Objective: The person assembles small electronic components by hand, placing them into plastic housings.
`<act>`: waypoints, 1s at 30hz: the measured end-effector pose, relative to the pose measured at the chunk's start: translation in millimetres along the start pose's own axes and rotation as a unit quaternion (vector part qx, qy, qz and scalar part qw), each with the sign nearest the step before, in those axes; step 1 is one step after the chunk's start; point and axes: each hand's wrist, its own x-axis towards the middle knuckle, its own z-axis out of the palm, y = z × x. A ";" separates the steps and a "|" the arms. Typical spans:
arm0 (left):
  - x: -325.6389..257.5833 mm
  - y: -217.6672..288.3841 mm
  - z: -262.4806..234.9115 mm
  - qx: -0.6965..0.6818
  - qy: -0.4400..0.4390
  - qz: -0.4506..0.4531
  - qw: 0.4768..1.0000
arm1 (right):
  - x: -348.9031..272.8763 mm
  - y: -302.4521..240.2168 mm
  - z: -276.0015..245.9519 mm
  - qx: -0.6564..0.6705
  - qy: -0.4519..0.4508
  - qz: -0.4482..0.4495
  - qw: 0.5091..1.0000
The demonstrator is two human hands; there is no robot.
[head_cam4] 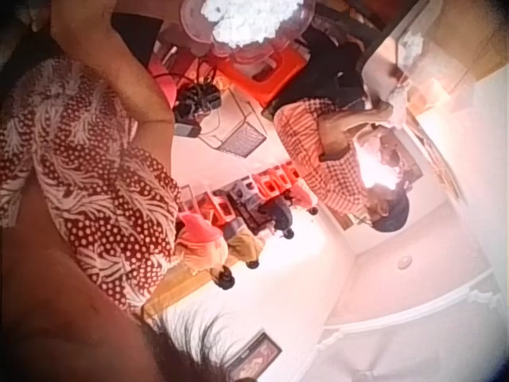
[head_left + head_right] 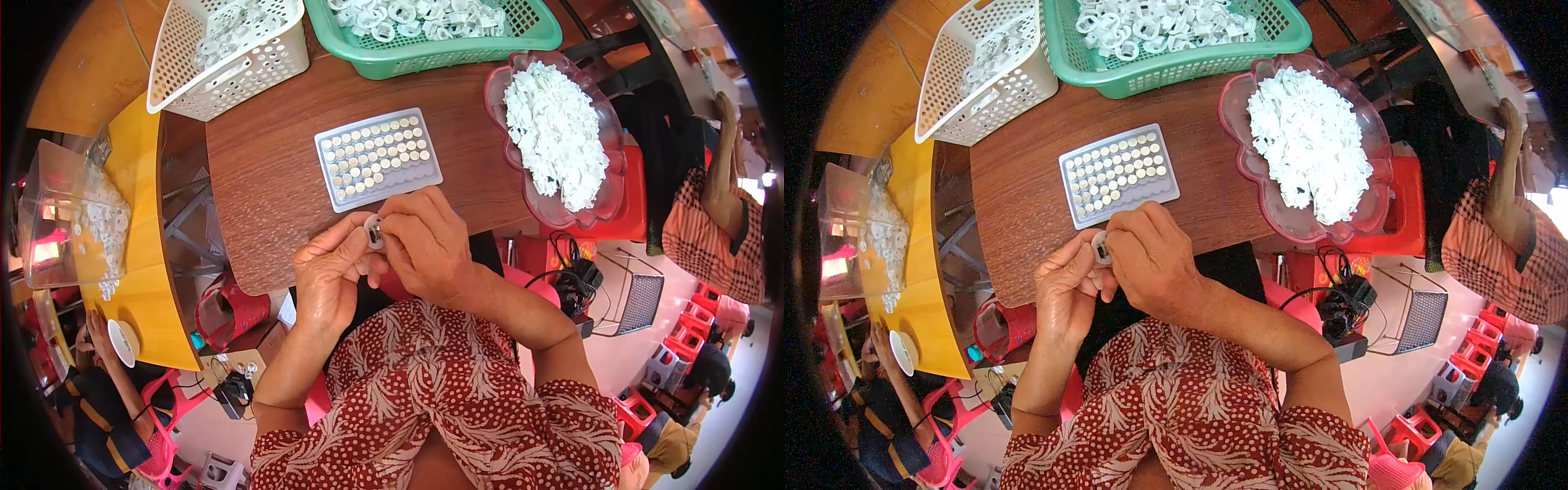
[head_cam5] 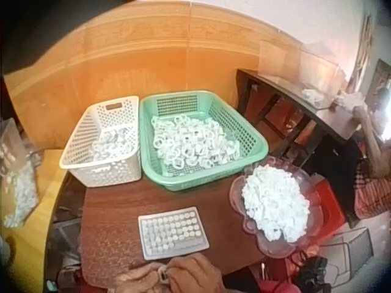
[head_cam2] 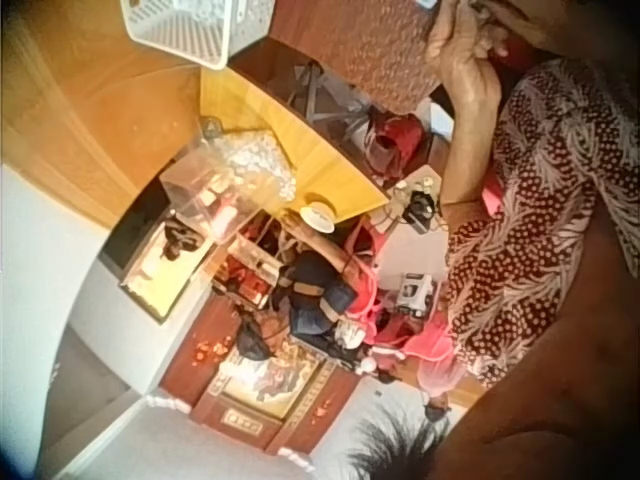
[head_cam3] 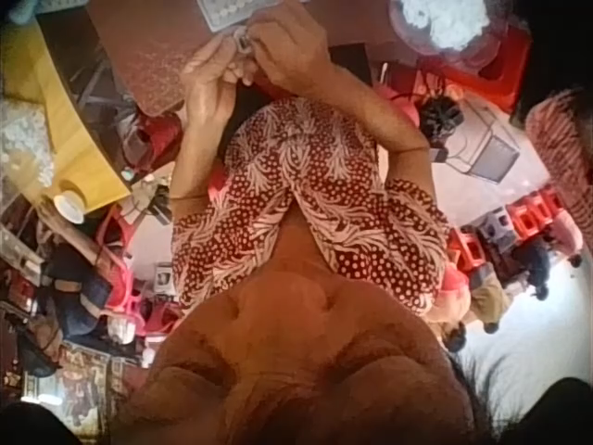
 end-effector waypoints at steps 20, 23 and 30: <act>2.6 -3.1 0.4 -0.016 -0.003 -0.016 1.000 | -6.5 2.0 1.5 -0.005 0.030 -0.008 0.999; 0.2 -5.9 1.6 0.008 0.006 0.011 1.000 | -9.6 2.7 4.7 -0.043 0.041 -0.042 0.997; -3.0 -10.3 3.5 0.065 0.036 0.043 0.996 | -7.7 0.7 -0.4 0.025 0.003 0.027 0.999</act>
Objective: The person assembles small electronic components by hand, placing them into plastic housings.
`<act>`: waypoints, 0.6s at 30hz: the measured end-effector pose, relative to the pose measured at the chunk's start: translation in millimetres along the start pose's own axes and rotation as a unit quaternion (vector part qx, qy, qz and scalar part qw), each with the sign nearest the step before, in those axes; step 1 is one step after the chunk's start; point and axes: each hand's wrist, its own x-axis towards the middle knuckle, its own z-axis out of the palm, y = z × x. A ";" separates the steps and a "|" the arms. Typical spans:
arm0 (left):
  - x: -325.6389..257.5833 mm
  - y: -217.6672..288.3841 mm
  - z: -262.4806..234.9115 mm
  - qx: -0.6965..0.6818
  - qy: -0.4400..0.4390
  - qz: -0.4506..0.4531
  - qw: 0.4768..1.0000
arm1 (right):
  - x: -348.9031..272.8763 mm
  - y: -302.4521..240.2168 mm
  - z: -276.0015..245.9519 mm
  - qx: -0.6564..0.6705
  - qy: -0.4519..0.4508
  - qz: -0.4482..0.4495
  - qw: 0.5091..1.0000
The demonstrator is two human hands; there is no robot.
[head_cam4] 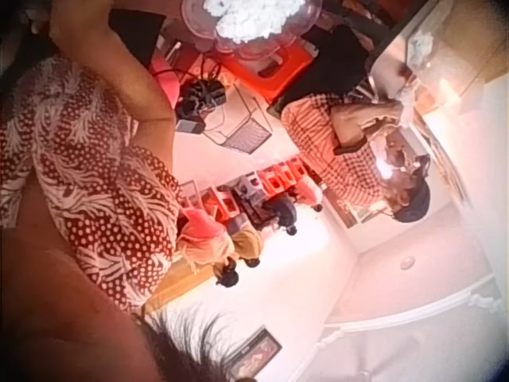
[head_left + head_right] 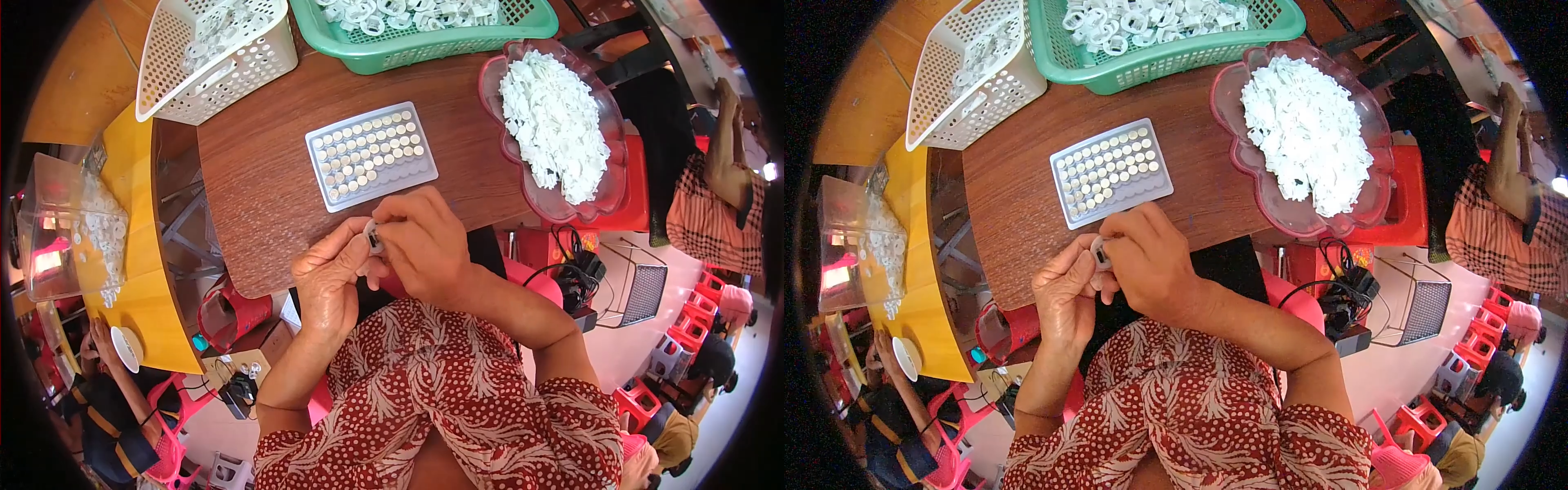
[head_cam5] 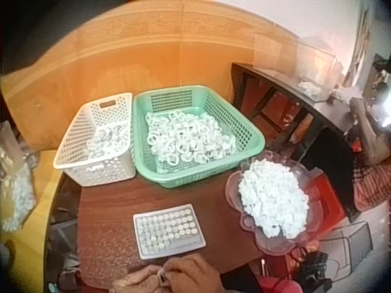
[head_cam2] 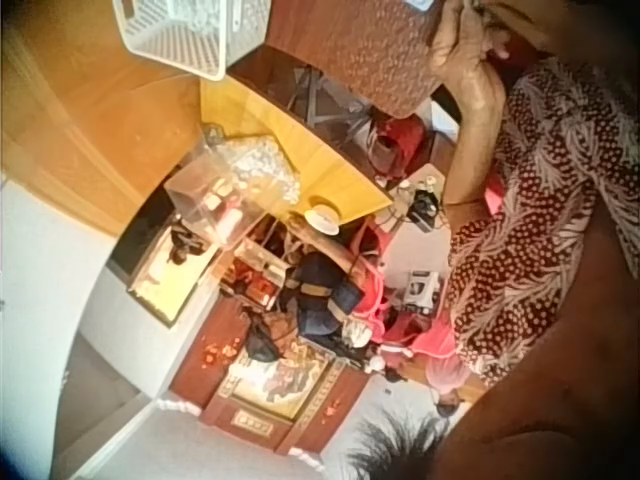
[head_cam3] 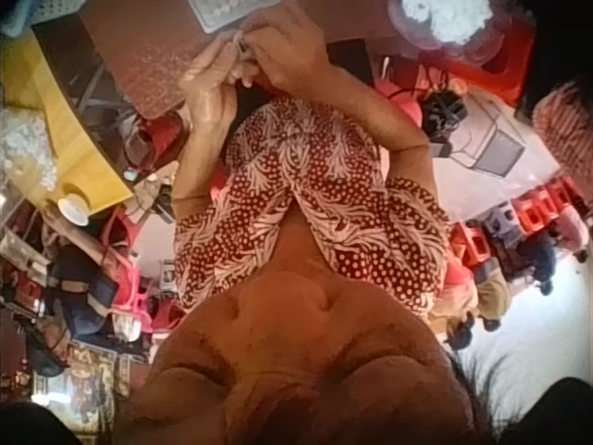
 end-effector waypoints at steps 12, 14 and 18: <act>0.9 2.4 1.2 0.003 -0.027 0.002 1.000 | 2.4 1.2 -5.2 0.104 -0.031 0.131 0.985; 1.2 1.4 0.5 -0.005 -0.035 0.000 0.999 | 0.0 -0.1 -2.3 0.127 -0.026 0.176 0.976; 3.1 1.0 -0.8 -0.013 -0.036 -0.006 0.999 | -0.1 -5.2 -2.6 0.245 -0.018 0.359 0.901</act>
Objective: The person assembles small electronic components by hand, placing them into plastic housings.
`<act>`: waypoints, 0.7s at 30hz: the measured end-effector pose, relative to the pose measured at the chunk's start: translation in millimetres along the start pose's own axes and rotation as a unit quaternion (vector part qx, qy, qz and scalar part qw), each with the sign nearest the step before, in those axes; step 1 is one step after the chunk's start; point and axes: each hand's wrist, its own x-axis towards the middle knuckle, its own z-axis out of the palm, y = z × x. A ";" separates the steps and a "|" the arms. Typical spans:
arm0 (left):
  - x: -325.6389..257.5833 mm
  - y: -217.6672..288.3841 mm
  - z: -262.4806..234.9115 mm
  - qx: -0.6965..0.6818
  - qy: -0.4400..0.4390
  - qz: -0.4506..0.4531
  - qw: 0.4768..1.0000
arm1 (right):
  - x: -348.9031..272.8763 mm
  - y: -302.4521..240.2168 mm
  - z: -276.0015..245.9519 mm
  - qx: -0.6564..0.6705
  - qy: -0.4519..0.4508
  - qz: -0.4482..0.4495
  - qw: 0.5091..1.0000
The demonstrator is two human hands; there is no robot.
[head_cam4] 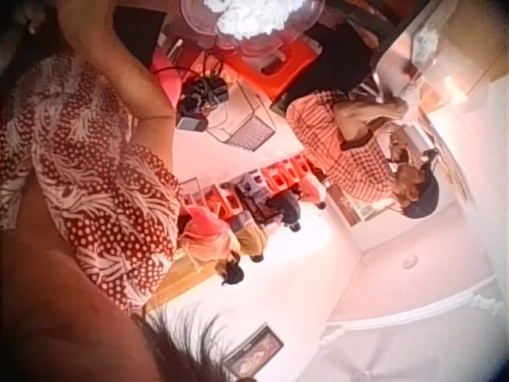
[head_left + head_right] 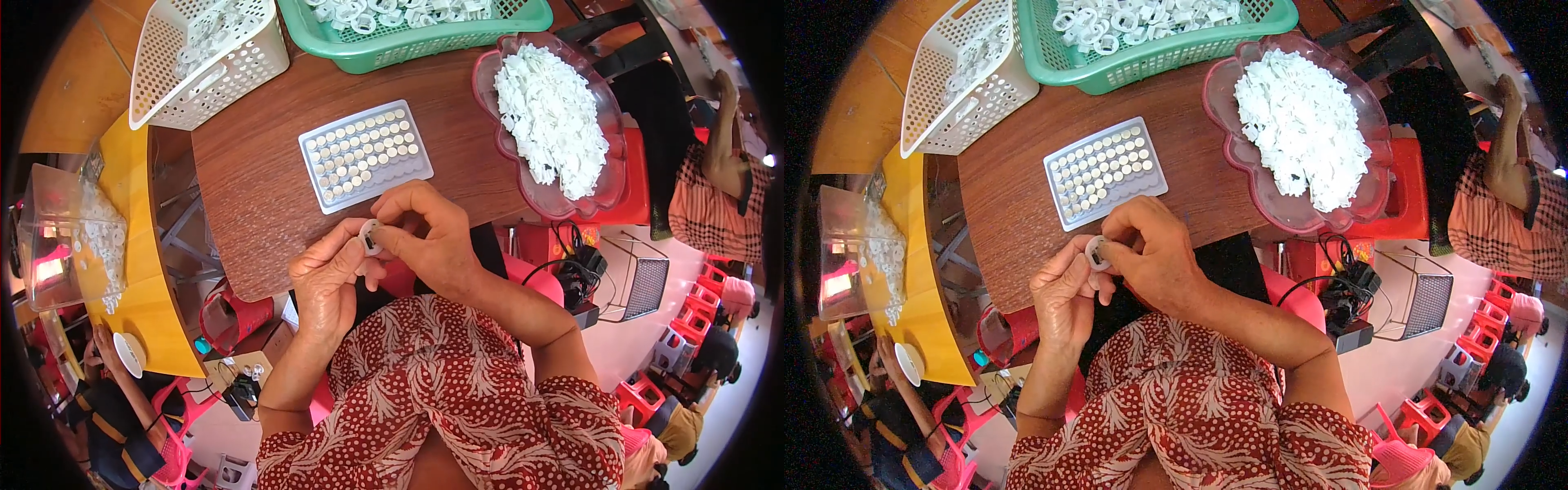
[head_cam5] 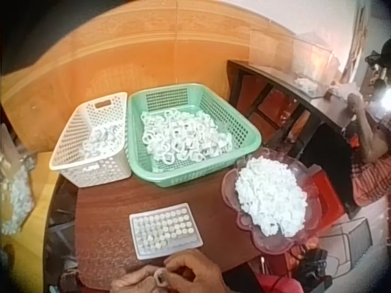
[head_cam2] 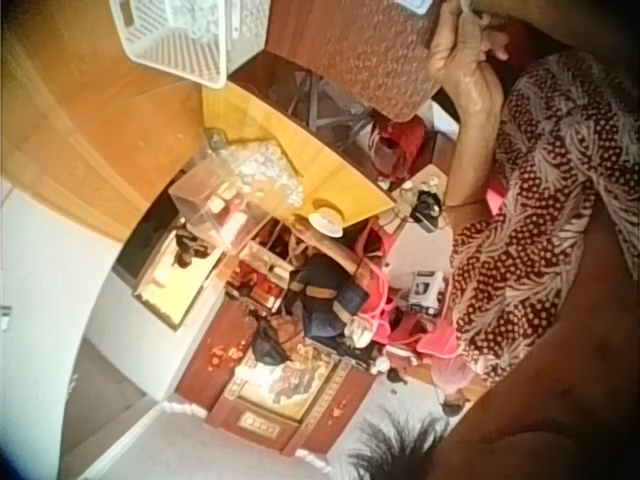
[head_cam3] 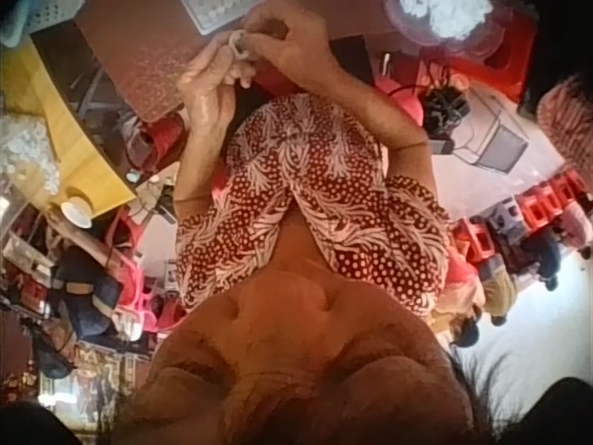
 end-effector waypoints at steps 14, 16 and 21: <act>3.8 15.9 -14.4 0.028 0.014 0.011 0.999 | 44.2 14.1 -10.9 -0.263 0.068 -0.254 0.928; 4.2 16.1 -14.2 0.021 0.016 0.016 1.000 | 48.3 14.7 -7.8 -0.357 0.061 -0.291 0.885; 4.8 16.1 -15.3 0.007 0.023 0.012 1.000 | 50.4 15.5 -3.9 -0.433 0.024 -0.339 0.835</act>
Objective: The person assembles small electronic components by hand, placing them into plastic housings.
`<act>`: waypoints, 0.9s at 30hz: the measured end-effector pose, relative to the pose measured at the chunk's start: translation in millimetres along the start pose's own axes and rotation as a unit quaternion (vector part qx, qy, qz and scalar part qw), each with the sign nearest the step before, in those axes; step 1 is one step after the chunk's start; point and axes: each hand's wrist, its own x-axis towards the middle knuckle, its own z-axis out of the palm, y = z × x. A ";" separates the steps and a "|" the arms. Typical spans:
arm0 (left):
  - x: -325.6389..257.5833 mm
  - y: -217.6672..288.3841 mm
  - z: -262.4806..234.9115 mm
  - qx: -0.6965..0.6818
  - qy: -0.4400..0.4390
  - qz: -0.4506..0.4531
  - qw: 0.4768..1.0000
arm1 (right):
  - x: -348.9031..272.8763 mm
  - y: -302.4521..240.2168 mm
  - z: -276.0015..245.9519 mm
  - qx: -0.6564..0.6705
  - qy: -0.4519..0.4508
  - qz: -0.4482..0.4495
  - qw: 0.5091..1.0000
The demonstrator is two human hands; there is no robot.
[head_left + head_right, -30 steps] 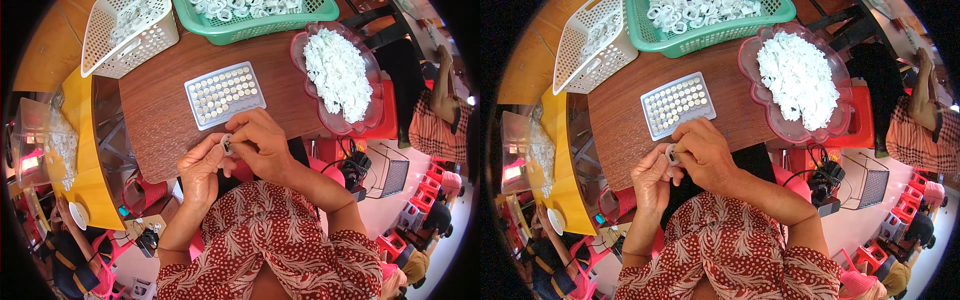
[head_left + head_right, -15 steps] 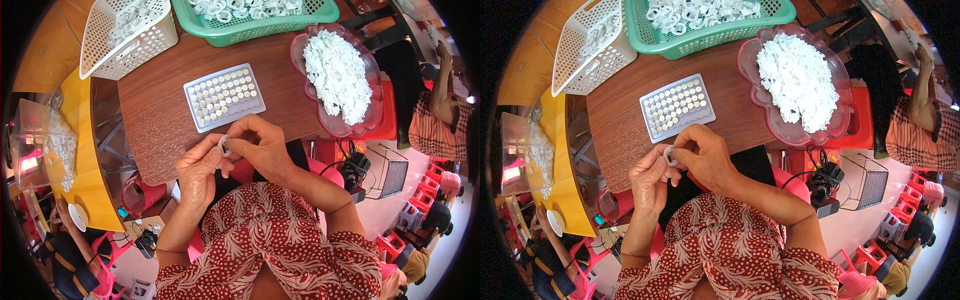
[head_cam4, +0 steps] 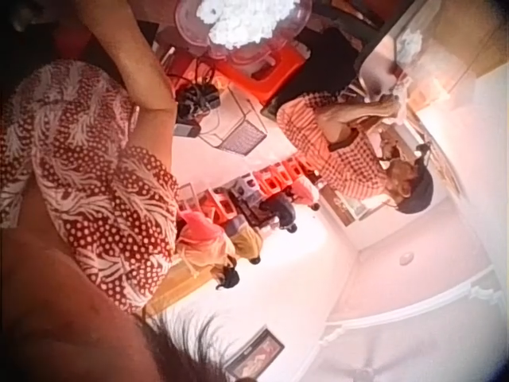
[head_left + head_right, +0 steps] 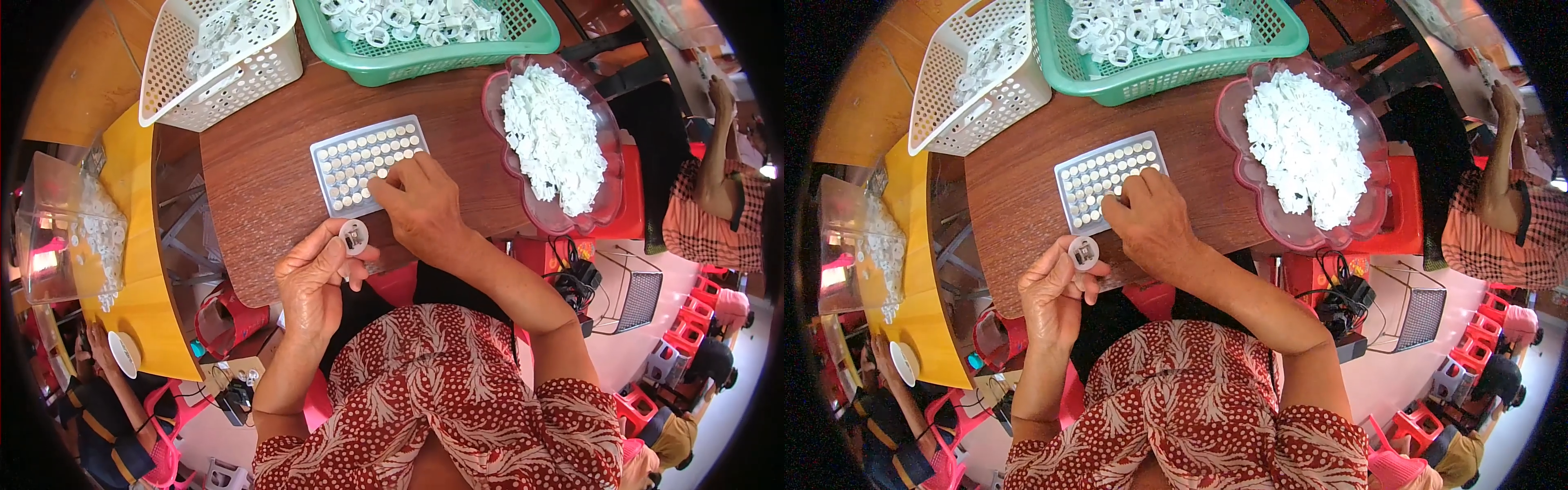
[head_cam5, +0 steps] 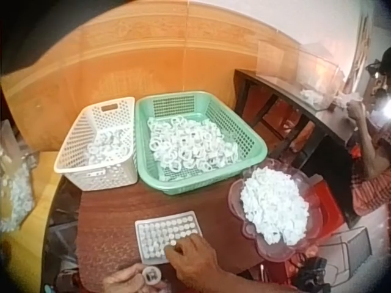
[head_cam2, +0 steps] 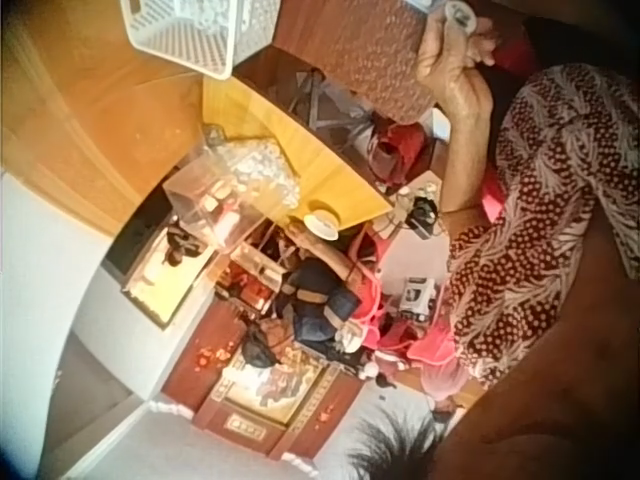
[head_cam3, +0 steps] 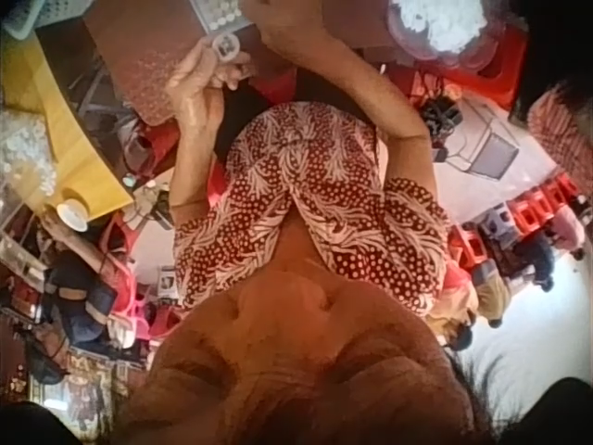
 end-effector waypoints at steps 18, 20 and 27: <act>0.2 -4.2 -6.2 -0.060 -0.047 -0.034 0.996 | -2.9 -9.0 -14.9 0.102 0.004 0.030 0.994; -0.6 -3.4 -1.7 -0.056 -0.044 -0.030 0.997 | -3.6 -16.4 -23.4 0.139 0.018 0.041 0.989; -5.9 -1.8 14.5 -0.028 -0.041 0.017 0.999 | -13.9 -31.3 -24.5 0.161 0.116 -0.034 0.979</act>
